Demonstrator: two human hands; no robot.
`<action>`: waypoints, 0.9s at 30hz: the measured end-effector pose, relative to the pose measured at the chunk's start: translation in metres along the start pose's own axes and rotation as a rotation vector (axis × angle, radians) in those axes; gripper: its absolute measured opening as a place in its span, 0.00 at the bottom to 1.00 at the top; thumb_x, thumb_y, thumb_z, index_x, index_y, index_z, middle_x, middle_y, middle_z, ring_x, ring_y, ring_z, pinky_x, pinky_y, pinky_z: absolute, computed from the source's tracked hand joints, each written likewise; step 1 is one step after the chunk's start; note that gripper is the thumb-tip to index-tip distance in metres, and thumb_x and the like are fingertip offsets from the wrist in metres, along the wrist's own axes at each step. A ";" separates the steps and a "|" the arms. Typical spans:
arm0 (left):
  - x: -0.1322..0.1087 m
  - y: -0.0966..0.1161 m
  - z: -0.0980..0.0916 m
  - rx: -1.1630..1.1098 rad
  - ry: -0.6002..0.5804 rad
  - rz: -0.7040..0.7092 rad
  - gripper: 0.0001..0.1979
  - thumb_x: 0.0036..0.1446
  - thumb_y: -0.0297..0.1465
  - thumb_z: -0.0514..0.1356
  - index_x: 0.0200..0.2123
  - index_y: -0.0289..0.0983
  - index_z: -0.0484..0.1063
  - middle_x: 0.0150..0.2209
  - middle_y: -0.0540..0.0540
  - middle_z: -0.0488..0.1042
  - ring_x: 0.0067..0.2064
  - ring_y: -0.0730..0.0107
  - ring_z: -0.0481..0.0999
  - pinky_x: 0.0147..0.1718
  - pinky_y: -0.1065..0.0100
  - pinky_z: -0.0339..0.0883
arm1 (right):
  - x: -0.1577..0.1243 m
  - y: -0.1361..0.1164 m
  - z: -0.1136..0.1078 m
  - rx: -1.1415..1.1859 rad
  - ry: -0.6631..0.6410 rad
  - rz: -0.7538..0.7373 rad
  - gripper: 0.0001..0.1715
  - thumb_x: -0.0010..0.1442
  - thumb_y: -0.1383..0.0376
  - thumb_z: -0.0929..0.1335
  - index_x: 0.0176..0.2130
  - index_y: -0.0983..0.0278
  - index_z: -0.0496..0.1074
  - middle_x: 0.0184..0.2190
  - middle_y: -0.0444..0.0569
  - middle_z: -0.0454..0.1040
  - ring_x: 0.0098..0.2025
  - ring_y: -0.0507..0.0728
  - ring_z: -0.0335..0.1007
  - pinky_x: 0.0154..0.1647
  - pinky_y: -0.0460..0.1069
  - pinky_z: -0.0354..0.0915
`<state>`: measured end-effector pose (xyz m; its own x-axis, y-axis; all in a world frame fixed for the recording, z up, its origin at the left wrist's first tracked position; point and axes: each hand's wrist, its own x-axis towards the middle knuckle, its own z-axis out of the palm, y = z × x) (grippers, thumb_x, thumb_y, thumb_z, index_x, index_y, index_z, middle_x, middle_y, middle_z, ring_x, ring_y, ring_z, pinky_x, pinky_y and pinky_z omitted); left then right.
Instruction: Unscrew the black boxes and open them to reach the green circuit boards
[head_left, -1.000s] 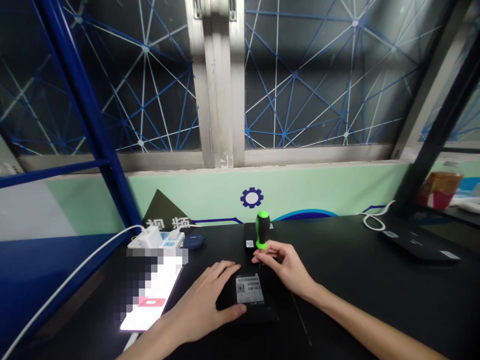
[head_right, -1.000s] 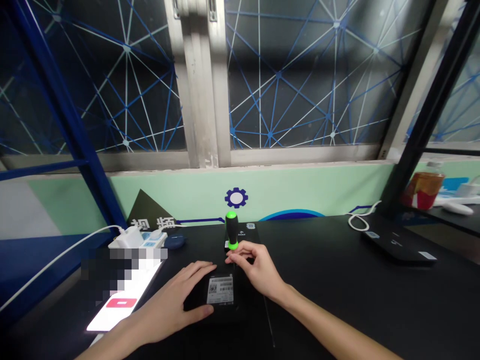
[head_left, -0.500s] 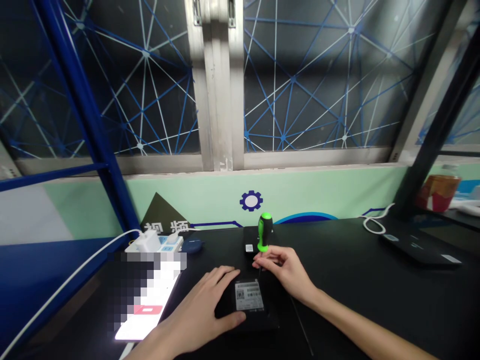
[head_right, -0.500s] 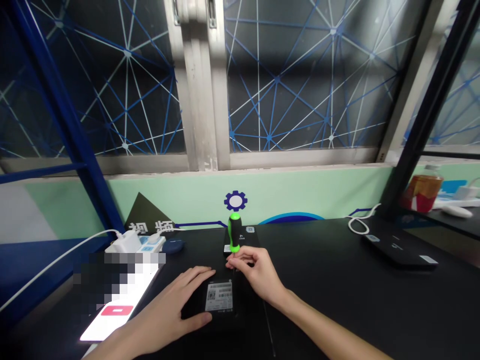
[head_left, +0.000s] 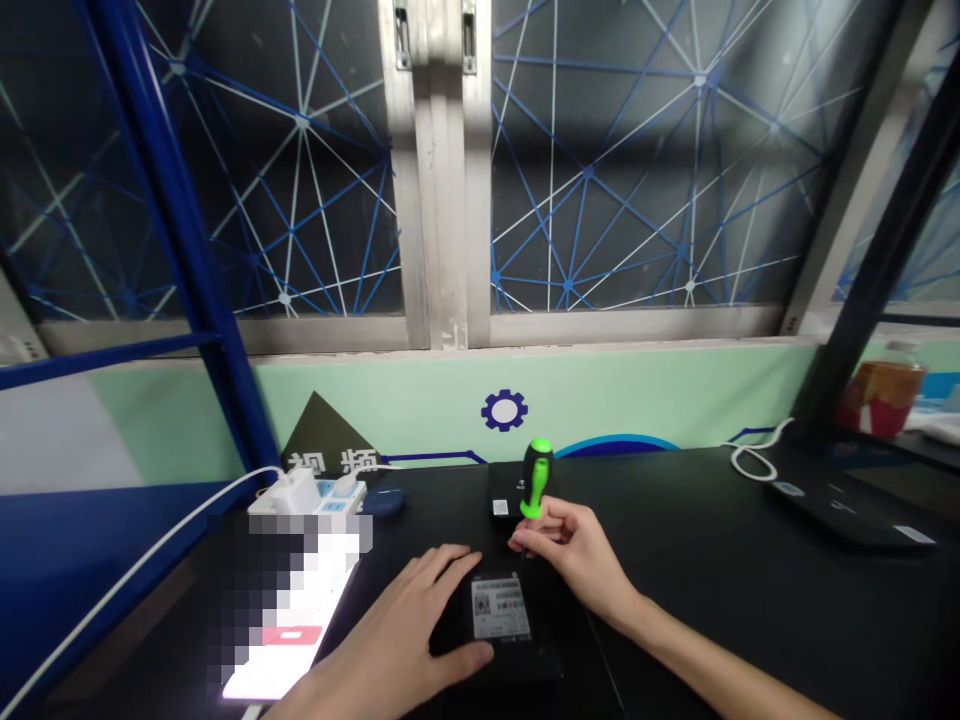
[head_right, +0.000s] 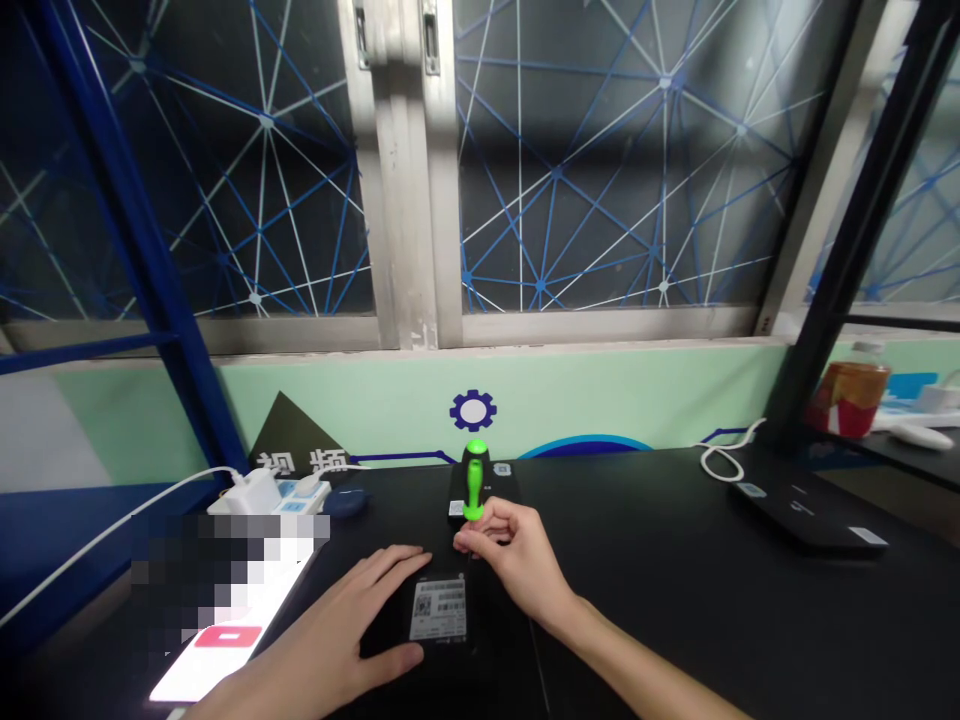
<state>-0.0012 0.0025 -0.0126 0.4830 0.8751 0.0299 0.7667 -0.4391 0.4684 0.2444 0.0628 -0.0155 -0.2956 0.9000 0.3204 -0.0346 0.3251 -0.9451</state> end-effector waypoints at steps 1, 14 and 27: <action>0.000 0.000 0.000 -0.004 0.004 0.002 0.37 0.60 0.54 0.56 0.69 0.52 0.51 0.69 0.48 0.53 0.68 0.45 0.52 0.65 0.41 0.46 | 0.000 -0.003 -0.001 -0.005 -0.040 -0.006 0.15 0.57 0.56 0.74 0.32 0.66 0.75 0.30 0.50 0.80 0.35 0.57 0.77 0.40 0.49 0.70; 0.001 0.000 -0.001 -0.021 -0.003 -0.005 0.37 0.60 0.53 0.57 0.69 0.52 0.51 0.69 0.47 0.53 0.68 0.45 0.52 0.65 0.41 0.46 | 0.001 0.000 0.000 -0.083 -0.003 -0.049 0.14 0.57 0.56 0.74 0.31 0.66 0.75 0.28 0.47 0.76 0.31 0.53 0.71 0.34 0.47 0.66; 0.001 0.001 -0.001 -0.018 0.003 -0.011 0.37 0.60 0.53 0.58 0.68 0.52 0.52 0.69 0.47 0.53 0.68 0.45 0.52 0.65 0.41 0.45 | 0.003 0.002 0.003 0.074 0.032 0.036 0.19 0.49 0.56 0.78 0.30 0.66 0.71 0.23 0.44 0.73 0.24 0.50 0.67 0.25 0.44 0.63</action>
<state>0.0000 0.0029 -0.0115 0.4730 0.8807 0.0276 0.7641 -0.4256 0.4848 0.2404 0.0654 -0.0168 -0.2669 0.9201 0.2868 -0.0955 0.2709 -0.9579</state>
